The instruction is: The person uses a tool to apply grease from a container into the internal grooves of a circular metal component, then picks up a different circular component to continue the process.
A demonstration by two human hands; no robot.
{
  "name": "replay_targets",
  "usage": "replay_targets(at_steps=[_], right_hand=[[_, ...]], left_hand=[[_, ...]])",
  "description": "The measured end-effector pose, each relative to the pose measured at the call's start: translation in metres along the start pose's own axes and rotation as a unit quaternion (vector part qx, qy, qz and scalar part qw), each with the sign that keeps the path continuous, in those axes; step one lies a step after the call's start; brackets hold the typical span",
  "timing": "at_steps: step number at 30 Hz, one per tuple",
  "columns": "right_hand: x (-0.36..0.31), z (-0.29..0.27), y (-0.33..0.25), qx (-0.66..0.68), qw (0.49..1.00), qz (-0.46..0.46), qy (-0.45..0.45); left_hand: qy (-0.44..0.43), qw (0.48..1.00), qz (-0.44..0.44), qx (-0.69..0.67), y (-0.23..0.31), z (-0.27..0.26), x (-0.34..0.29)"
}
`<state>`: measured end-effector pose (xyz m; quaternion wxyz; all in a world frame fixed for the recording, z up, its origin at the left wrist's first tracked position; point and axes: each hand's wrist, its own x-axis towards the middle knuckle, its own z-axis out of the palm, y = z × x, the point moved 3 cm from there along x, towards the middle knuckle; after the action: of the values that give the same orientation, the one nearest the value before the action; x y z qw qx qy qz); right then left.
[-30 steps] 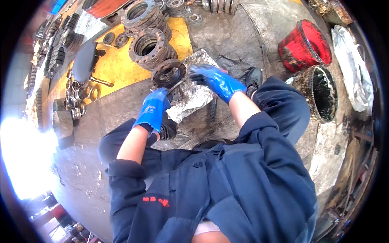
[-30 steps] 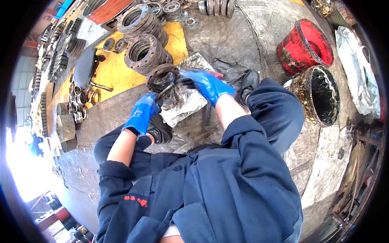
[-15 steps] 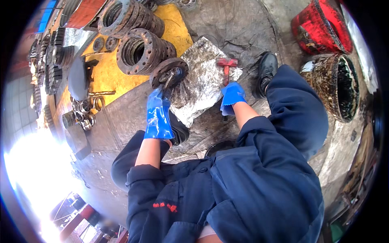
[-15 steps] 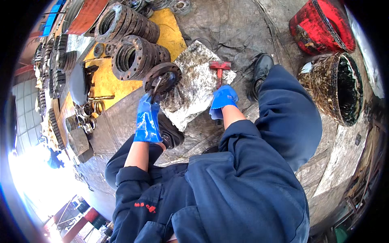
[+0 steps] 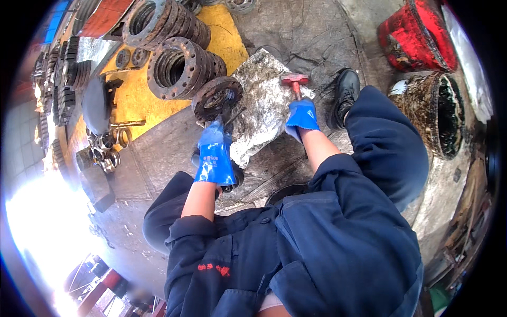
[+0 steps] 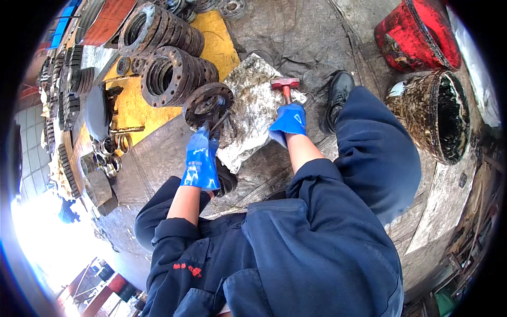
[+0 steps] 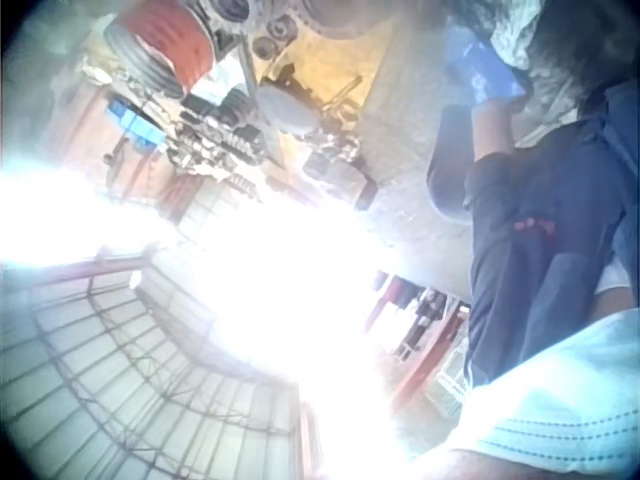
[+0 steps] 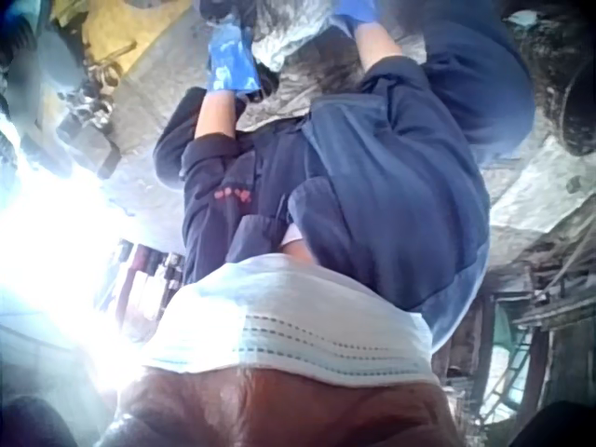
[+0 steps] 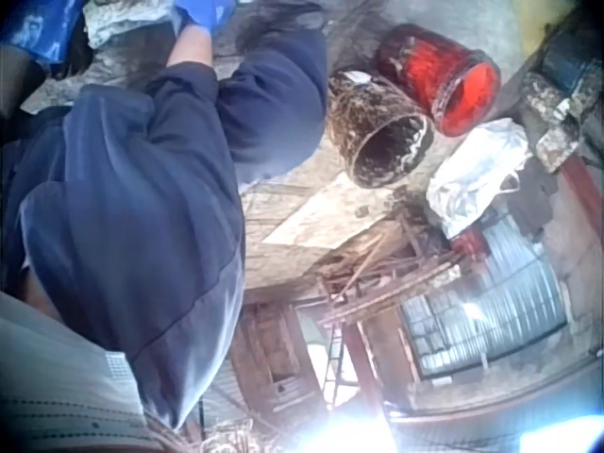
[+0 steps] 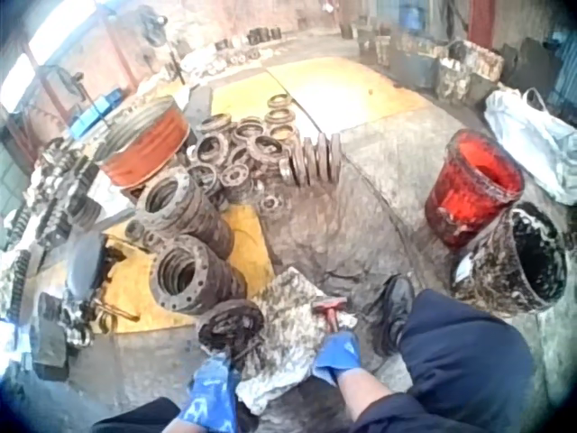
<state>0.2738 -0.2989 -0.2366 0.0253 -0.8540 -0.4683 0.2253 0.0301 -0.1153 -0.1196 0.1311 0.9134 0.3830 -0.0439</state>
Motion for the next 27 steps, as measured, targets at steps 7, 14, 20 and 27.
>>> replay_targets(at_steps=[7,14,20,27], right_hand=[[-0.056,-0.101,-0.041,0.437,0.857,0.27,-0.033],[-0.097,-0.173,-0.132,0.592,0.803,0.01,-0.076],[-0.108,-0.098,-0.139,0.457,0.873,-0.015,-0.17],[-0.103,-0.096,-0.154,0.379,0.905,0.037,-0.189]], left_hand=[[-0.007,0.999,-0.02,-0.024,-0.003,0.001,0.002],[0.001,0.998,0.014,-0.066,-0.019,0.0,0.003],[-0.078,0.99,-0.031,-0.113,-0.035,0.036,0.018],[-0.046,0.962,-0.055,-0.263,-0.032,0.019,-0.003]])
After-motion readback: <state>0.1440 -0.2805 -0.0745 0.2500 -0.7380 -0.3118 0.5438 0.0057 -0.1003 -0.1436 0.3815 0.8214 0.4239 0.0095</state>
